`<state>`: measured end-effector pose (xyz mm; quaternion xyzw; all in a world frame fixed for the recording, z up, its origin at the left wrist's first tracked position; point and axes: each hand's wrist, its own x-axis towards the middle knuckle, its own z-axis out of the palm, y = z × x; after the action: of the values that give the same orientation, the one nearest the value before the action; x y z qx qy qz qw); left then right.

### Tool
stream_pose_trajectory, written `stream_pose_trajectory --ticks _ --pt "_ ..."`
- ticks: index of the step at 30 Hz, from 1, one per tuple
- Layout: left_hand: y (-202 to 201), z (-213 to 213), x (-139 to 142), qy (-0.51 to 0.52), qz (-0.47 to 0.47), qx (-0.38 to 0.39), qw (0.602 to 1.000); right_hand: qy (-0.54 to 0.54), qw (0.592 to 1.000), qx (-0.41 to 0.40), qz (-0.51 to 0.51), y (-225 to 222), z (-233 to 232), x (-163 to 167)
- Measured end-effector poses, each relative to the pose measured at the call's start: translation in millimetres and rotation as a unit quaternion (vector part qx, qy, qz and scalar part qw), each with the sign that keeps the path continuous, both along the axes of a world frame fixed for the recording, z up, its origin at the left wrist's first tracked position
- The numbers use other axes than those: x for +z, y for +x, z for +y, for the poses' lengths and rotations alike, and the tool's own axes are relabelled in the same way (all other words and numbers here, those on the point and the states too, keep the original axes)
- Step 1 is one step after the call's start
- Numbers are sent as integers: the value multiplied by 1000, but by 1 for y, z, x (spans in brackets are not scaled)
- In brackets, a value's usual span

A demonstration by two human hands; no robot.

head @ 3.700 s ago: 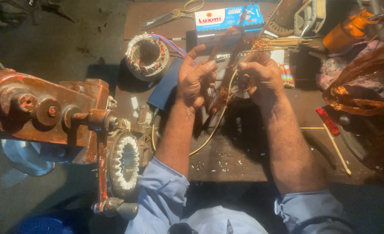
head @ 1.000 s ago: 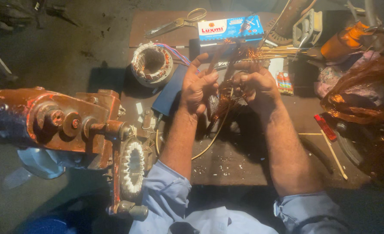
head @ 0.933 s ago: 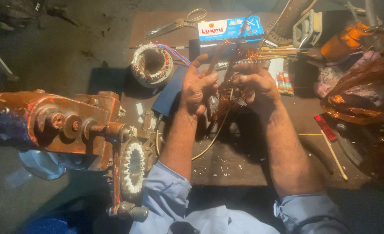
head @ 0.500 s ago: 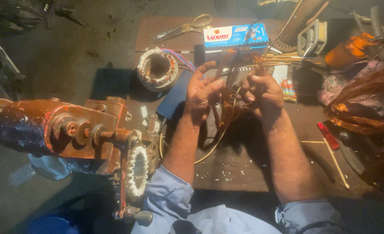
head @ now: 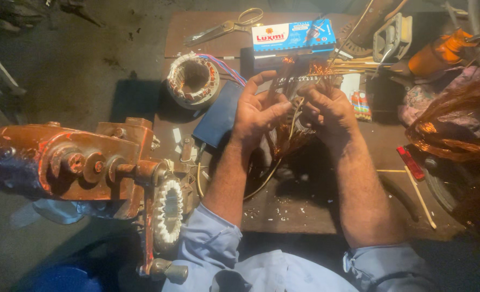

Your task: The person winds copper wire around a motor stator core by hand, carefully aligning and securing the wire in the slots. The hands rotate the stator and feed the wire through the slots repeatedly.

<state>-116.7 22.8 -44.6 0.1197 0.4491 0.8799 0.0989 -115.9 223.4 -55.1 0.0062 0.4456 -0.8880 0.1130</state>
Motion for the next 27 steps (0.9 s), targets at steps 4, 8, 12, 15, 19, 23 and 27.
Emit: stream_pose_trajectory --ticks 4,8,12,15,19,23,27 --pt "0 7 -7 -31 45 -5 998 -7 1000 -3 20 0 -4 -1" --pt "2 9 -9 -37 30 5 999 13 999 -28 12 1 -3 1" --pt "2 11 -8 -42 30 4 999 21 999 -38 6 -1 -1 -3" --pt "1 9 -7 -34 21 0 999 -1 999 -36 -12 -4 4 -11" --pt "1 10 -7 -46 20 5 999 -49 997 26 58 -6 9 -16" --pt "2 10 -7 -14 -11 -4 1000 -102 993 34 55 -1 6 -2" --pt "1 6 -10 45 -35 -10 998 -65 997 24 38 11 7 21"
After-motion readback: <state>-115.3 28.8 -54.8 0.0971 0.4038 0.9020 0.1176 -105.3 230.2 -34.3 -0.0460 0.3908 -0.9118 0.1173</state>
